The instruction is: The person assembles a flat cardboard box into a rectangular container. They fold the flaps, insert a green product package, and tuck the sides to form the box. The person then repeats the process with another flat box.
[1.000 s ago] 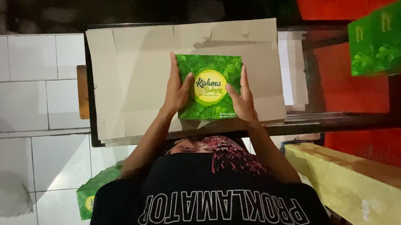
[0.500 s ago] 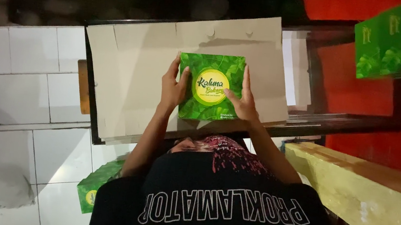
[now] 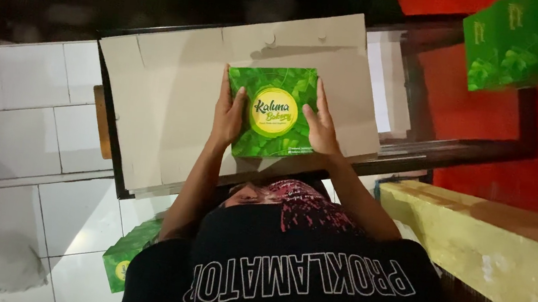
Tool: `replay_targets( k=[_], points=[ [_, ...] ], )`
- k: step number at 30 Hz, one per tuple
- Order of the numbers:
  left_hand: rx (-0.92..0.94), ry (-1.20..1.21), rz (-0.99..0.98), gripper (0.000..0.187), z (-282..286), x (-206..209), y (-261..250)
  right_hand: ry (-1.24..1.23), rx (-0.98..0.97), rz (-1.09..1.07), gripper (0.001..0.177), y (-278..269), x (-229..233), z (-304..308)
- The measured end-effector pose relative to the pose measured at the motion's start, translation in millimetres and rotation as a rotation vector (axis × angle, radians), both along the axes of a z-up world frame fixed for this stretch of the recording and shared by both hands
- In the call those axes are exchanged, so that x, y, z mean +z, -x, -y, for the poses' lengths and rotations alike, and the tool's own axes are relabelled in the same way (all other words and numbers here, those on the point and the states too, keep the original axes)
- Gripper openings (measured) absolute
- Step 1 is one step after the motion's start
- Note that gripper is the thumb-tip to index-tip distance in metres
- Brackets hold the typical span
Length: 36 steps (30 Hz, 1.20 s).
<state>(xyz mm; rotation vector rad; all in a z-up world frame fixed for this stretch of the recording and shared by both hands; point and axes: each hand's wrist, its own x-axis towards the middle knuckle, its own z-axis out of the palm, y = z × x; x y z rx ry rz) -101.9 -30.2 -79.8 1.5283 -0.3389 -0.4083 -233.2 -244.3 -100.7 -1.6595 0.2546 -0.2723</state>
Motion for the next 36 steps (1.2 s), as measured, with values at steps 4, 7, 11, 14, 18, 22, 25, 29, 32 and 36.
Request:
replay_targets(
  k=[4, 7, 11, 14, 18, 22, 25, 29, 32, 36],
  points=[
    [0.007, -0.159, -0.239, 0.074, 2.7, 24.0, 2.1, -0.082, 0.028, 0.052, 0.072, -1.3, -1.0, 1.9],
    [0.006, -0.049, -0.191, 0.075, -4.3, -0.7, 1.6, -0.16, 0.044, 0.081, 0.075, -0.8, -3.8, 0.6],
    [0.017, 0.095, 0.125, 0.085, -23.2, -42.8, 11.9, -0.158, 0.019, 0.102, 0.084, 3.7, -0.8, -0.1],
    [-0.04, 0.163, 0.211, 0.104, -27.6, 29.5, 51.4, -0.115, 0.024, 0.222, 0.087, 24.9, -1.3, 3.0],
    [-0.288, -0.088, 0.378, 0.129, -57.9, 22.7, 65.8, 0.246, 0.151, 0.33, 0.096, 49.0, 14.5, 4.7],
    [-0.25, -0.173, 0.431, 0.101, -50.0, 23.1, 70.3, 0.448, 0.181, 0.243, 0.097, 61.9, -40.0, 7.9],
    [-0.214, -0.255, 0.436, 0.083, -41.3, 43.8, 73.2, 0.351, 0.15, 0.195, 0.086, 56.8, -21.9, 6.5],
    [-0.218, -0.414, 0.409, 0.084, -37.3, 55.9, 75.0, 0.365, 0.122, 0.227, 0.08, 53.3, -6.8, 4.4],
    [-0.193, -0.397, 0.455, 0.083, -30.9, 58.8, 77.6, 0.379, 0.119, 0.236, 0.079, 50.9, 4.1, 7.3],
    [-0.159, -0.347, 0.567, 0.086, -14.0, 40.4, 82.1, 0.406, 0.136, 0.336, 0.078, 59.4, 7.5, 30.1]
  ],
)
